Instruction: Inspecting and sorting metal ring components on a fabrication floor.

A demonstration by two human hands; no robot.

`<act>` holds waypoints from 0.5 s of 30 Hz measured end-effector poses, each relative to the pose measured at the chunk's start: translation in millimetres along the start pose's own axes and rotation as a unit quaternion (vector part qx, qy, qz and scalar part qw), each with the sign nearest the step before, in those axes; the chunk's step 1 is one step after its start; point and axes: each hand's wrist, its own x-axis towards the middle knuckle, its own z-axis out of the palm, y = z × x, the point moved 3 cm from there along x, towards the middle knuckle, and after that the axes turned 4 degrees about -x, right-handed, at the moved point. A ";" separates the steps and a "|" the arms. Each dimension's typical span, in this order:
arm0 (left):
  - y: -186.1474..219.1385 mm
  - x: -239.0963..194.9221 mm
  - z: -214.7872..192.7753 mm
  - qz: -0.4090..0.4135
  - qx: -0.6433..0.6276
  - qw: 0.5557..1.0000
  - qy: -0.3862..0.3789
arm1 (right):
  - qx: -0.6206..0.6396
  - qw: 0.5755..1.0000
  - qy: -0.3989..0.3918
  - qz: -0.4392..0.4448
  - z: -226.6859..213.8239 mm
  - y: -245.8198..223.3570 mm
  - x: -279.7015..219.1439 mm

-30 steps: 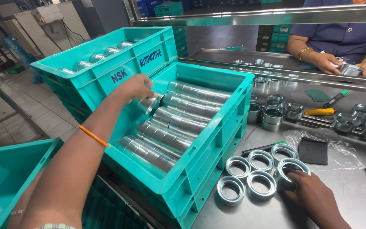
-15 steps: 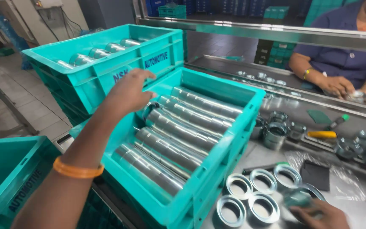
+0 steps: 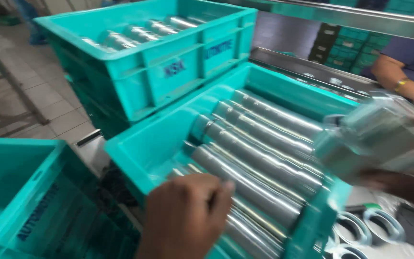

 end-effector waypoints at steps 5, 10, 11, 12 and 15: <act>-3.4 1.1 8.3 0.060 -0.035 0.993 -0.091 | -0.007 0.982 -0.040 -0.182 82.5 -44.9 115.0; -8.1 4.6 9.0 0.082 -0.068 0.982 -0.157 | 0.009 0.971 -0.226 -0.078 157.0 -59.5 191.6; -7.5 5.8 9.6 0.096 -0.075 0.974 -0.192 | 0.031 0.954 -0.280 -0.098 168.8 -59.5 201.0; -11.3 6.2 14.5 0.091 -0.075 0.975 -0.187 | 0.031 0.953 -0.284 -0.103 172.8 -67.3 207.8; -17.7 7.7 29.5 0.105 -0.087 0.975 -0.176 | -0.032 0.923 -0.378 -0.066 186.8 -73.8 216.2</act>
